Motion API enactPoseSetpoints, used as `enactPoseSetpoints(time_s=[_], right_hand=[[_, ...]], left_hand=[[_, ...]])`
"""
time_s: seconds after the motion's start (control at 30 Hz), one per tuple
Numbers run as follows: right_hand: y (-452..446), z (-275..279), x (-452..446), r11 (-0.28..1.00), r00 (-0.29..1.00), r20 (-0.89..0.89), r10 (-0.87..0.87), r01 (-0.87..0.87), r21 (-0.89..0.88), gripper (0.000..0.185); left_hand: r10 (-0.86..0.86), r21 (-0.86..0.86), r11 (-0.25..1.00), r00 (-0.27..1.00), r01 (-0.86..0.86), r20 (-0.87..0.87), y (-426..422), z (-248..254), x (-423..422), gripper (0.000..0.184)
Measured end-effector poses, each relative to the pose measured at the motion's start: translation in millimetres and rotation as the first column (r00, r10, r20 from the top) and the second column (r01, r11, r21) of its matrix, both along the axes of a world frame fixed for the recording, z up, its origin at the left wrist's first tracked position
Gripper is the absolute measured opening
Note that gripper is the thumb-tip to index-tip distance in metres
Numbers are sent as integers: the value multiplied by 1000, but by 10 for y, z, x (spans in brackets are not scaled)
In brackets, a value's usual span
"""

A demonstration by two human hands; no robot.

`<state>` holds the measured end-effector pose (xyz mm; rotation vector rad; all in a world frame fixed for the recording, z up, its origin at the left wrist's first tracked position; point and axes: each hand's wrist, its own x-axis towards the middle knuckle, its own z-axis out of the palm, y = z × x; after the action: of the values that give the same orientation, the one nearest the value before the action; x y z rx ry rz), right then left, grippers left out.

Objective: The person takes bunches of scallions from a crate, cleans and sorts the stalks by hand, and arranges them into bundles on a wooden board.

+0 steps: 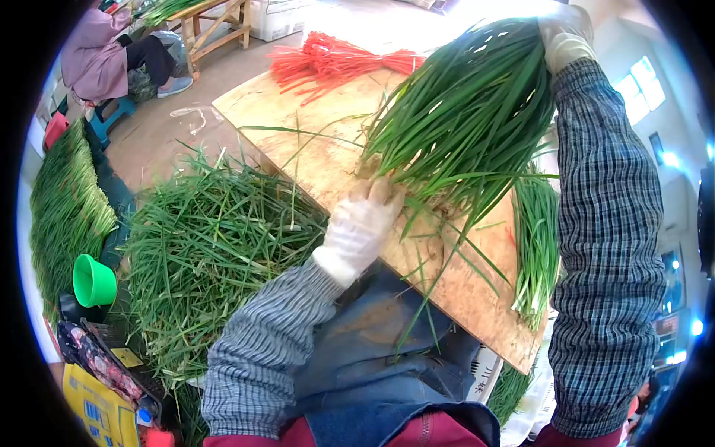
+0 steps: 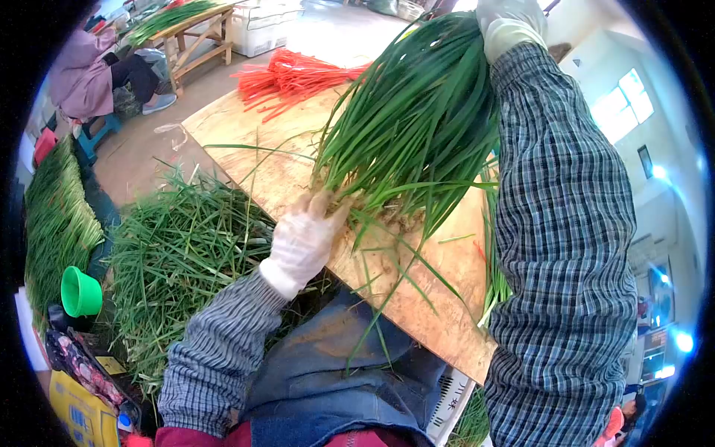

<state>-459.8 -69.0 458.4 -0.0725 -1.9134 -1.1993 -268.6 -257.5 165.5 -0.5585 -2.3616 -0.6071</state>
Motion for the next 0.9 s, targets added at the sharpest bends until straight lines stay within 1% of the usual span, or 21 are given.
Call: enactPoseSetpoints(time_s=[0.07,0.17,0.2,0.23,0.27,0.3,0.33,0.37,0.4,0.43,0.47,0.5,0.57,0.6,0.63,0.7,0.73,0.77,0.83,0.9], right_hand=[[-8,-2,17,1000,1000,-3,-2,2,6,19],[-59,20,69,999,999,46,-14,13,33,18],[-46,34,27,1000,998,63,-5,5,6,19],[-13,28,-29,1000,999,39,-5,5,13,19],[28,33,-90,1000,1000,13,-3,2,23,19],[70,49,-154,999,1000,-13,0,0,34,19],[123,75,-232,997,998,-22,51,-52,-51,21],[49,54,-117,895,970,-136,199,-237,-379,22],[-149,29,103,657,911,-296,287,-412,-631,24],[-277,-8,239,325,828,-472,302,-555,-766,25],[-278,-84,254,523,842,-434,322,-540,-660,29],[-208,-59,242,632,906,-289,309,-423,-649,28],[-117,60,186,811,970,6,242,-198,-550,27],[-101,59,142,865,981,43,191,-147,-480,27],[-91,33,111,911,988,75,133,-92,-402,26],[-80,19,77,972,993,115,35,-7,-237,24],[-60,42,44,984,995,101,12,7,-180,24],[-47,28,37,987,997,80,11,2,-163,24],[6,-1,2,990,998,60,10,-1,-139,24],[47,-13,-7,991,999,52,13,-6,-135,23]], left_hand=[[-7,-30,1000,1000,8,21,97,-70,-145,30],[6,-5,1000,1000,-6,-6,33,-112,-139,25],[-8,27,1000,1000,8,8,-4,-95,-50,22],[-59,42,997,998,60,-31,-72,-110,51,20],[-154,80,983,979,165,-134,-183,-79,164,19],[-229,24,973,973,230,-36,-340,-99,343,21],[-275,-32,960,960,277,42,-520,-54,535,22],[-263,-92,953,938,289,225,-739,-95,759,23],[-221,-148,943,893,299,392,-977,-170,973,22],[-87,-235,929,783,288,615,-1230,-308,1188,18],[165,-358,907,596,221,786,-1425,-333,1365,13],[288,-543,795,620,270,730,-1666,-443,1502,23],[332,-598,800,801,41,499,-1570,-273,1501,23],[175,-396,918,874,21,452,-1421,-212,1406,22],[29,-171,985,933,35,359,-1158,-64,1231,22],[-115,106,991,945,86,307,-625,153,976,22],[-136,127,987,930,98,340,-391,212,843,26],[-159,150,983,914,109,374,-163,233,701,31],[-59,117,993,883,5,466,275,206,385,30],[76,27,995,882,-100,464,563,130,56,29]])
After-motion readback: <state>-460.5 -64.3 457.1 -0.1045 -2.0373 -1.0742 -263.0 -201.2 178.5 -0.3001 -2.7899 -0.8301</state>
